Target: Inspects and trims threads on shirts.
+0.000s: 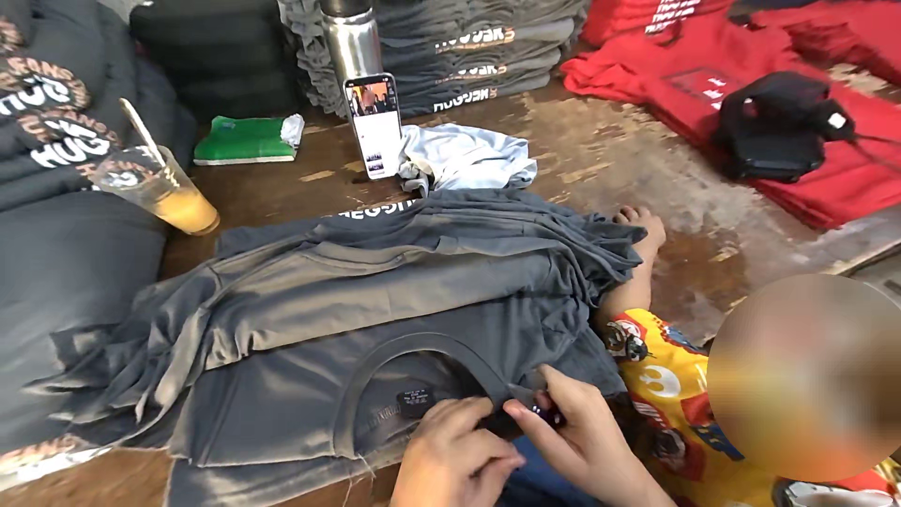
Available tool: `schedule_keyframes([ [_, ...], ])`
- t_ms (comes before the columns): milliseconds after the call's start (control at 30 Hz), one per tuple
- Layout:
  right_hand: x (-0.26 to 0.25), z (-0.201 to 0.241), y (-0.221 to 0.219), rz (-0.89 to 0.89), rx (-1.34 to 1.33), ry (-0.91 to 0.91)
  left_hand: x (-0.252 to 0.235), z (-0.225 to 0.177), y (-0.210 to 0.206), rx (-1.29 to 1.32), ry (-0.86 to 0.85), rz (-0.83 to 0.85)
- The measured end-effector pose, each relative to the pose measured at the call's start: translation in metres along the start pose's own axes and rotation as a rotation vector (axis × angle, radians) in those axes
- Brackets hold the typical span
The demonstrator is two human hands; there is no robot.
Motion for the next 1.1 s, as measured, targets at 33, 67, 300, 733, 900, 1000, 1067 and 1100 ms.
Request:
schedule_keyframes([
  [33,-0.004,-0.001,-0.001,-0.001,-0.055,-0.022,0.001,-0.009,-0.006,-0.186,-0.041,0.068],
  [67,-0.008,-0.003,-0.005,0.028,-0.092,-0.056,0.001,-0.017,-0.013,-0.337,-0.081,0.135],
  [300,-0.021,-0.016,-0.019,0.162,-0.124,-0.074,0.003,-0.006,-0.023,-0.404,-0.146,0.137],
  [733,-0.005,-0.030,-0.035,-0.176,-1.110,-0.348,-0.001,0.025,-0.003,0.157,0.155,-0.402],
  [900,-0.005,-0.033,-0.029,-0.176,-1.033,-0.326,-0.001,0.025,0.000,0.234,0.135,-0.343],
  [1000,-0.008,-0.030,-0.013,-0.016,-0.609,-0.179,0.002,0.028,-0.003,0.370,0.193,-0.292],
  [1067,-0.009,-0.023,0.004,0.104,-0.190,-0.125,0.003,0.027,-0.003,0.453,0.214,-0.282],
  [1100,-0.009,-0.017,0.012,0.182,-0.039,-0.150,0.003,0.026,-0.002,0.492,0.214,-0.282],
])
Point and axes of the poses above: each hand's wrist, its own x-axis away from the middle knuckle, its own y-axis out of the back of the hand, z = x × y, the point moved 7 cm from there along -x, towards the middle knuckle
